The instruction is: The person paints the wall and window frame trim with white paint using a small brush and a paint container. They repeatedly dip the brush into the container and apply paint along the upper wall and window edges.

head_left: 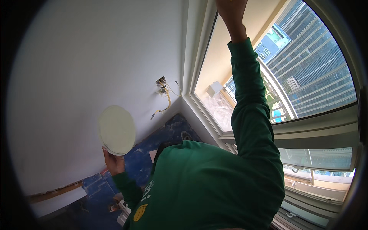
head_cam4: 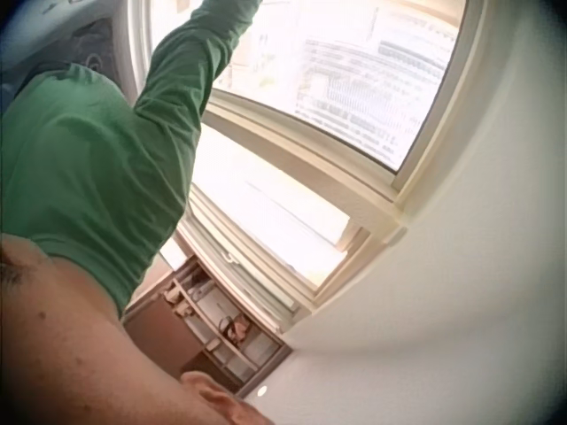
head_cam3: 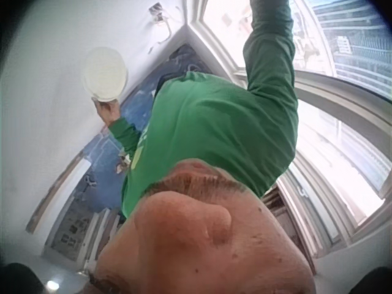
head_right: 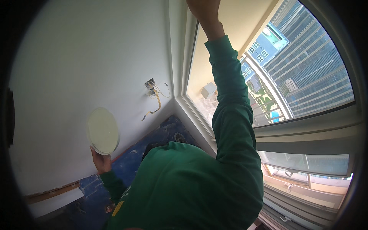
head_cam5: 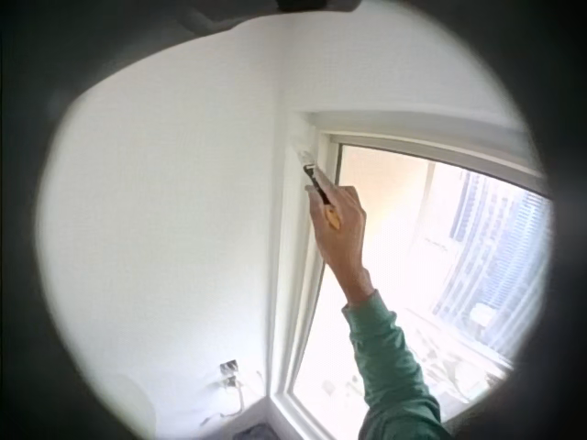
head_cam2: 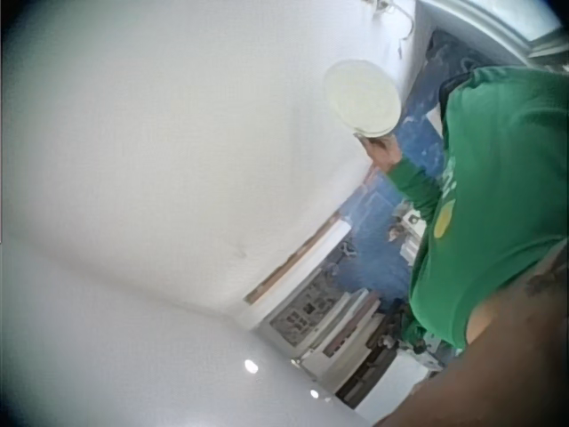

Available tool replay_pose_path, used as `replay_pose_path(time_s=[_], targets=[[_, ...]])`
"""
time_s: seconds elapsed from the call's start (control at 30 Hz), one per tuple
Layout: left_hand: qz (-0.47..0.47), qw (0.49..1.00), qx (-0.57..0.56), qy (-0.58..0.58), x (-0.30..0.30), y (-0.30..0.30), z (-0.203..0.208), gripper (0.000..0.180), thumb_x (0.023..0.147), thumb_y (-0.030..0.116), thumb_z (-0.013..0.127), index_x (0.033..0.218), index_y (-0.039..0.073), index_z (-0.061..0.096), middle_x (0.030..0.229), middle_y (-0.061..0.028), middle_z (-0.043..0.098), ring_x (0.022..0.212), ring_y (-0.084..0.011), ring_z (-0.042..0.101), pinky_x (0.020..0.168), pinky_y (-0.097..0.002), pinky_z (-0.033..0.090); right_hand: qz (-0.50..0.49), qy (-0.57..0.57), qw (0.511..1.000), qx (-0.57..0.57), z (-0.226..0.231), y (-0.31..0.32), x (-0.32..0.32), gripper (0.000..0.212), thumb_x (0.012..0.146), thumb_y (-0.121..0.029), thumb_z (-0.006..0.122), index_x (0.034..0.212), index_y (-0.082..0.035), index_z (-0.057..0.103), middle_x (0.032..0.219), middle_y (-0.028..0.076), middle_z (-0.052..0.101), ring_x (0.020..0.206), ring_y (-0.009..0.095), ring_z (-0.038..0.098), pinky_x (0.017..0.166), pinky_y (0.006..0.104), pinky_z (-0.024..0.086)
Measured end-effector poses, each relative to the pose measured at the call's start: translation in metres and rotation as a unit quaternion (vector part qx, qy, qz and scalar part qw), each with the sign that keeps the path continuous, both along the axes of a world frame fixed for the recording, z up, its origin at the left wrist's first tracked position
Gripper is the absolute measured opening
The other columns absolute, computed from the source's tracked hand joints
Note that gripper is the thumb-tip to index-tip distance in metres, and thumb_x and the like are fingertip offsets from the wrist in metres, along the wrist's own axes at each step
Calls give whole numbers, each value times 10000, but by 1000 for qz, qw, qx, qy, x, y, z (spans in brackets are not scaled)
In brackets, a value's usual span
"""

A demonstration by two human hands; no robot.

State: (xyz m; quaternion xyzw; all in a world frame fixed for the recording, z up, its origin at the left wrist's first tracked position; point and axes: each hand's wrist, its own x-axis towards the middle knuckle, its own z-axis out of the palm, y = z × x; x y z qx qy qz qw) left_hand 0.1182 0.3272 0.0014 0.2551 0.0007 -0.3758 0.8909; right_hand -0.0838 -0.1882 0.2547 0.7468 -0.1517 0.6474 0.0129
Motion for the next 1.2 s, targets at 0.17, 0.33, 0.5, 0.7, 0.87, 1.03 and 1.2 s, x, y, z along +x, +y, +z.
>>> replay_pose_path(time_s=[0.17,0.33,0.5,0.7,0.87,1.03,1.2], targets=[[52,996,74,-27,-15,0,5,453,1011,275,466,1370,12,382,1333,-142,523,1181,-228,563,936,-335,553,54,-27,997,-38,-98,-26,41,278,798,-77,706,1073,-43,697,730,84,644,703,245,582,640,354,490],[23,999,26,-1,-6,16,-7,456,984,217,529,1363,0,399,1349,-160,516,1198,-258,553,989,-401,519,0,111,979,173,-245,31,10,333,784,-70,691,1116,-51,680,745,105,639,714,257,580,652,371,493],[-5,999,43,-23,2,12,9,456,977,243,542,1353,16,420,1349,-143,522,1189,-257,559,945,-406,545,-1,252,921,297,-369,55,-7,320,821,-155,647,1131,-81,673,827,100,680,861,263,587,764,393,481],[-7,998,47,-29,7,-3,23,473,956,255,579,1336,14,436,1319,-148,543,1133,-249,596,876,-375,585,34,81,957,277,-277,58,-7,310,814,-70,663,1122,-52,686,674,103,608,708,261,532,682,369,470],[-43,997,51,-40,9,-20,29,463,940,242,603,1312,12,451,1279,-144,571,1090,-240,620,835,-354,604,53,-82,994,53,-134,15,-2,354,837,-105,700,1190,-105,669,747,63,650,759,222,555,675,342,494],[-59,998,34,-19,4,-28,33,448,937,236,609,1301,18,467,1260,-133,588,1084,-231,623,828,-361,607,27,-50,995,87,-152,-5,4,304,864,-146,685,1168,-120,686,769,73,665,773,209,575,654,323,513],[-17,996,88,-14,-17,-43,44,404,923,203,631,1264,32,498,1213,-92,614,1006,-183,650,787,-289,616,28,89,959,267,-294,29,-2,275,865,-165,646,1131,-113,691,791,73,672,801,227,578,739,360,513]])
